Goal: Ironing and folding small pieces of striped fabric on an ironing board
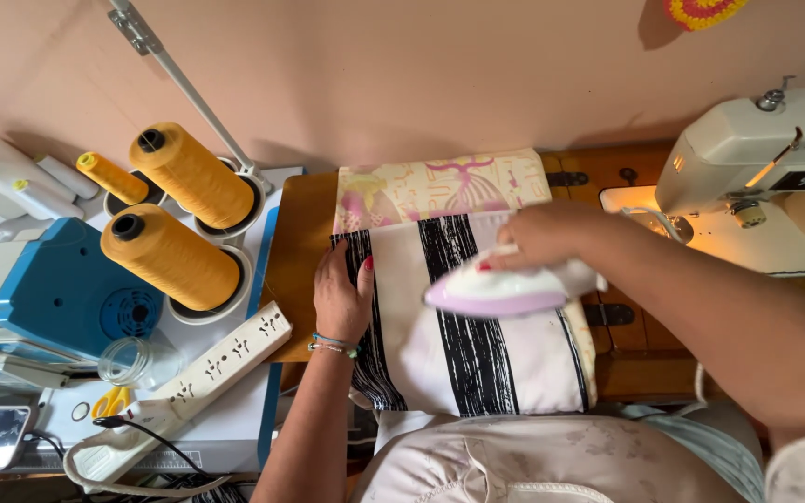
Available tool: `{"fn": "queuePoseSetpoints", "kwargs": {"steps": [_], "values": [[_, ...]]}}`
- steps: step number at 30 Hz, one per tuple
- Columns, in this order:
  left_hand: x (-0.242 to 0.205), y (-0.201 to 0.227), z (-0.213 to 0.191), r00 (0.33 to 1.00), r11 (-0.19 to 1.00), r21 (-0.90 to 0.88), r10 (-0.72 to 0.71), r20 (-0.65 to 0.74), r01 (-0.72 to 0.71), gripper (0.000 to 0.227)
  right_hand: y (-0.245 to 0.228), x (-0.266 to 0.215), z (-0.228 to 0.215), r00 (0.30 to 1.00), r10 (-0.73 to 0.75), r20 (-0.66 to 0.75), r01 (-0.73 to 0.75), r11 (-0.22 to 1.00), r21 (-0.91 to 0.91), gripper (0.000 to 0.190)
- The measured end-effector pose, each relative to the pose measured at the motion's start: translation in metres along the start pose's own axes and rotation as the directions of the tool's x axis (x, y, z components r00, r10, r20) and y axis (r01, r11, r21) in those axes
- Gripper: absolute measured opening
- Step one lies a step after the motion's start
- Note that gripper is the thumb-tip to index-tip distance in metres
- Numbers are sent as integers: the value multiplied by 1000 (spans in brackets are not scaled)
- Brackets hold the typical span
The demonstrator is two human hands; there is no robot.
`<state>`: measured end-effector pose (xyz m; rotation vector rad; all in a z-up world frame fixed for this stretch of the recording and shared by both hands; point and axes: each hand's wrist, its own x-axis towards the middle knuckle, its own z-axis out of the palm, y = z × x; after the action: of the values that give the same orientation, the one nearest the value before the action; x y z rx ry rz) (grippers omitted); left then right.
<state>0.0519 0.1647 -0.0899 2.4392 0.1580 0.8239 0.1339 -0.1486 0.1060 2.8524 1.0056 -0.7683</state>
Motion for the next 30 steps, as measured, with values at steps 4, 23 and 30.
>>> {"fn": "queuePoseSetpoints", "kwargs": {"steps": [4,23,30], "values": [[0,3,-4,1000,1000,-10,-12,24,13,67,-25,-58,31,999,-13,39,14,999,-37,54],[1,8,-5,997,998,32,-56,61,54,67,32,63,-25,911,226,-345,-284,951,-125,79],[-2,-4,5,999,997,72,6,44,-9,66,36,68,-24,882,280,-379,-336,938,-88,81]]}}
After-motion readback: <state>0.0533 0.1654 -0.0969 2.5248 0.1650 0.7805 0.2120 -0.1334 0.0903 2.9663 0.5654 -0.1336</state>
